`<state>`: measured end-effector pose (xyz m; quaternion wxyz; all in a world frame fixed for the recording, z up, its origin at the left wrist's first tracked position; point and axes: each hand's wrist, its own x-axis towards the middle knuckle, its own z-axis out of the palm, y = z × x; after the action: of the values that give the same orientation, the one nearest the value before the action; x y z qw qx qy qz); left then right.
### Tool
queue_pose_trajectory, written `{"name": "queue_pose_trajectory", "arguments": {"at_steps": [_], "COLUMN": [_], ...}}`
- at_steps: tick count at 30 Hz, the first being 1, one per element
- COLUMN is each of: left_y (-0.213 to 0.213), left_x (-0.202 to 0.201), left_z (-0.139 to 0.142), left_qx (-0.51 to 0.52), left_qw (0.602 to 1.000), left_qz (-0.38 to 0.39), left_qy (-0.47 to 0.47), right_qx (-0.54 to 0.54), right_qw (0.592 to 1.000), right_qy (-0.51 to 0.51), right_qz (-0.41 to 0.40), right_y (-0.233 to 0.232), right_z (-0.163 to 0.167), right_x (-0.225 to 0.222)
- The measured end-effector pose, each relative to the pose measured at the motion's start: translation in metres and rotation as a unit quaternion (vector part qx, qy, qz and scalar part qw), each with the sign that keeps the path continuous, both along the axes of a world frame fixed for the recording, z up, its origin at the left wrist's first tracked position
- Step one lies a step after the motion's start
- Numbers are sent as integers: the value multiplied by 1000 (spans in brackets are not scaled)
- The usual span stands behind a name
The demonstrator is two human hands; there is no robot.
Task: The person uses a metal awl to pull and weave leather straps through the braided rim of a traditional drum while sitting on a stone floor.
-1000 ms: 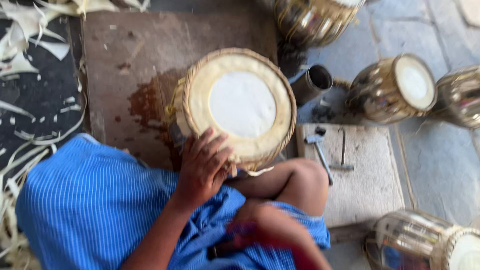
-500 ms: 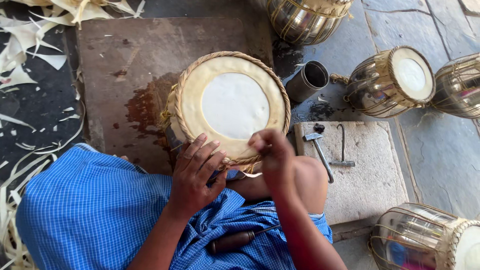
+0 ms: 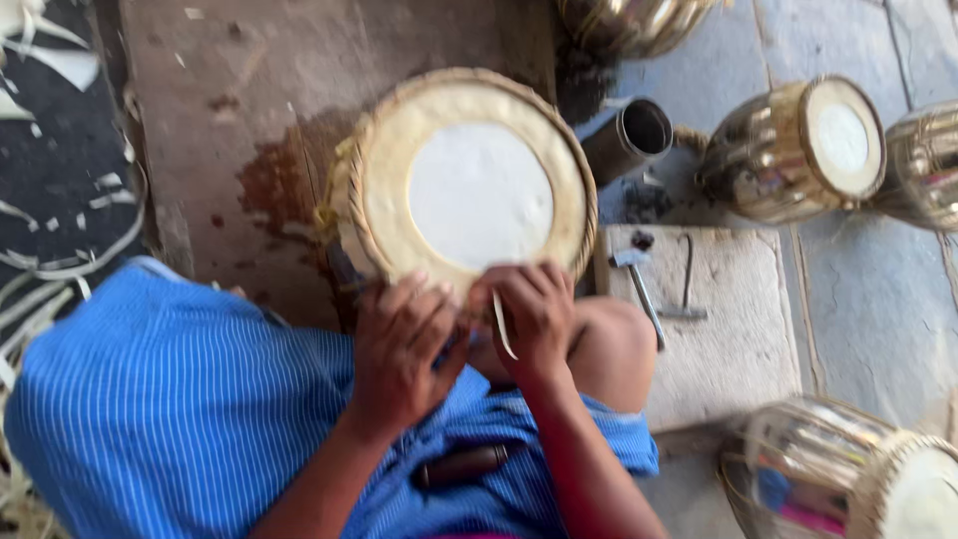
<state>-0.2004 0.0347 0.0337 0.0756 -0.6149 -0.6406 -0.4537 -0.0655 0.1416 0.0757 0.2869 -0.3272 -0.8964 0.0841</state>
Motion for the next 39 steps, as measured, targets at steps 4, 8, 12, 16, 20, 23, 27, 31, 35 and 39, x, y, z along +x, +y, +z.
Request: {"name": "queue_pose_trajectory", "arguments": {"at_steps": [4,8,12,16,20,23,27,31,35,39], "left_y": [4,3,4,2,3,1,4,4,11,37], "left_x": [3,0,-3,-6,-7,-6,-5,-3,-1,-6], "left_z": [12,21,20,19,25,31,34,35,41,46], "left_qx": [20,34,55,40,42,22,24,9,-6,-38], "left_qw": [1000,998,983,966,968,970,970,980,998,996], "left_qz": [16,-24,-57,-40,-46,-43,-24,-1,18,-54], "left_qy": [-12,-52,-165,-251,-243,-237,-241,-198,-63,-57], "right_qx": [-175,-337,-319,-287,-226,-358,-760,-376,-159,-23], "right_qw": [975,914,935,920,904,868,594,841,922,963], "right_qy": [135,226,88,-137,-240,-165,260,385,352,195], "right_qz": [-20,27,126,229,271,301,-35,50,11,-183], "right_y": [18,30,-22,-89,-97,-64,-7,65,169,285], "right_z": [5,10,-23,-78,-77,-25,43,75,54,-4], "right_x": [-1,35,94,107,98,125,177,199,164,122]}}
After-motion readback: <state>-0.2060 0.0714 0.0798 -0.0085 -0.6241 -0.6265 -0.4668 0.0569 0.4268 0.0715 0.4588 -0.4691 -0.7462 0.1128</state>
